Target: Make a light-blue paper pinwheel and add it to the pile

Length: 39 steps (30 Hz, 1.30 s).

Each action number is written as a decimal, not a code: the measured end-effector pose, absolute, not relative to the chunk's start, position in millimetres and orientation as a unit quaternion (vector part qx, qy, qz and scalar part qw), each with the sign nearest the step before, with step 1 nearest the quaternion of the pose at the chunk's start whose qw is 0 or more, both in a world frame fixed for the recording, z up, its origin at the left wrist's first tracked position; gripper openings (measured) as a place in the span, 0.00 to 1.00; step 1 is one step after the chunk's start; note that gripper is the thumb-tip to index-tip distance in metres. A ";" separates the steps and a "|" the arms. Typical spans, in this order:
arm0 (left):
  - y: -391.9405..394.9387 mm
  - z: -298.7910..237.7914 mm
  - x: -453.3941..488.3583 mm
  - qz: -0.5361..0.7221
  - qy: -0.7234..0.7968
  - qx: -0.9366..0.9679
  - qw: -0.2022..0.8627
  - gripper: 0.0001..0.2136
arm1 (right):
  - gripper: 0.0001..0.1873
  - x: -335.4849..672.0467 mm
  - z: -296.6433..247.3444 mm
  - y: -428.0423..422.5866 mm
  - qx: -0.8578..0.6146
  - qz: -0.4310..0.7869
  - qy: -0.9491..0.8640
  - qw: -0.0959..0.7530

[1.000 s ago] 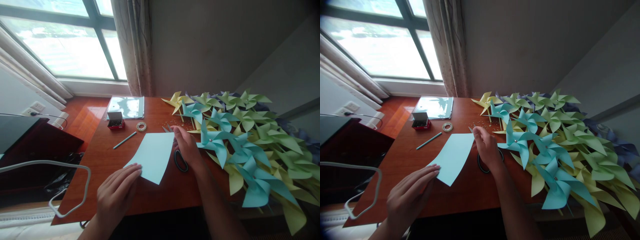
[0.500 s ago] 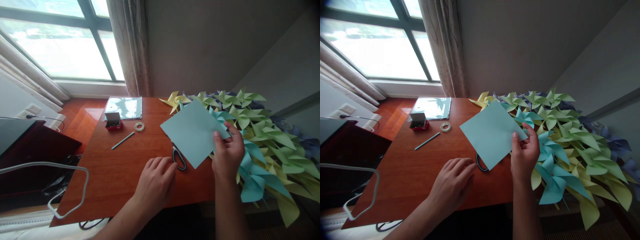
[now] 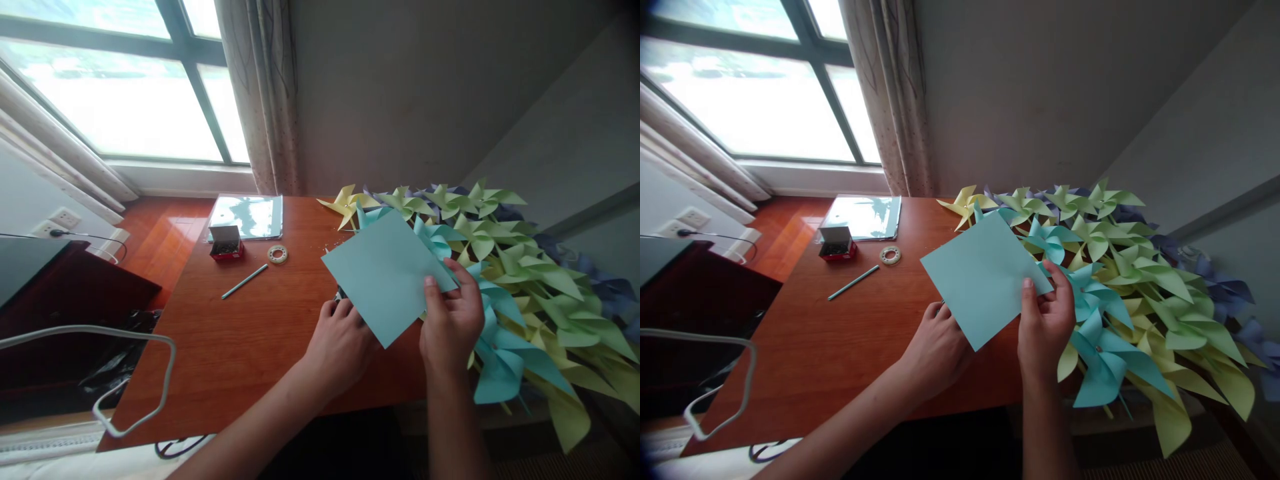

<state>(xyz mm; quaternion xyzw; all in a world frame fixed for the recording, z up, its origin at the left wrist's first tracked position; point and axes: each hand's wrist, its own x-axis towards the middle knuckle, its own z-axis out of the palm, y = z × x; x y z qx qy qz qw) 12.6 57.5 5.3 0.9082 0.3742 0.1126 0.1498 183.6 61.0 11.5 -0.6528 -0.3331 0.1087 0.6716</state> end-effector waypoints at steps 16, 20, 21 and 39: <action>49.6 5.0 -121.6 0.147 0.437 0.882 0.096 0.06 | 0.23 162.7 -18.2 30.7 -0.660 0.335 -0.456 0.494; 61.5 9.6 -146.7 0.127 0.421 0.896 0.060 0.07 | 0.22 164.0 -27.2 31.5 -0.670 0.267 -0.543 0.430; 64.0 10.2 -151.6 0.122 0.412 0.901 0.056 0.08 | 0.21 163.5 -27.7 31.9 -0.672 0.242 -0.564 0.415; 61.2 -1.4 -155.3 0.195 0.422 0.885 -0.014 0.11 | 0.14 155.1 -34.3 40.6 -0.606 0.069 -0.721 0.330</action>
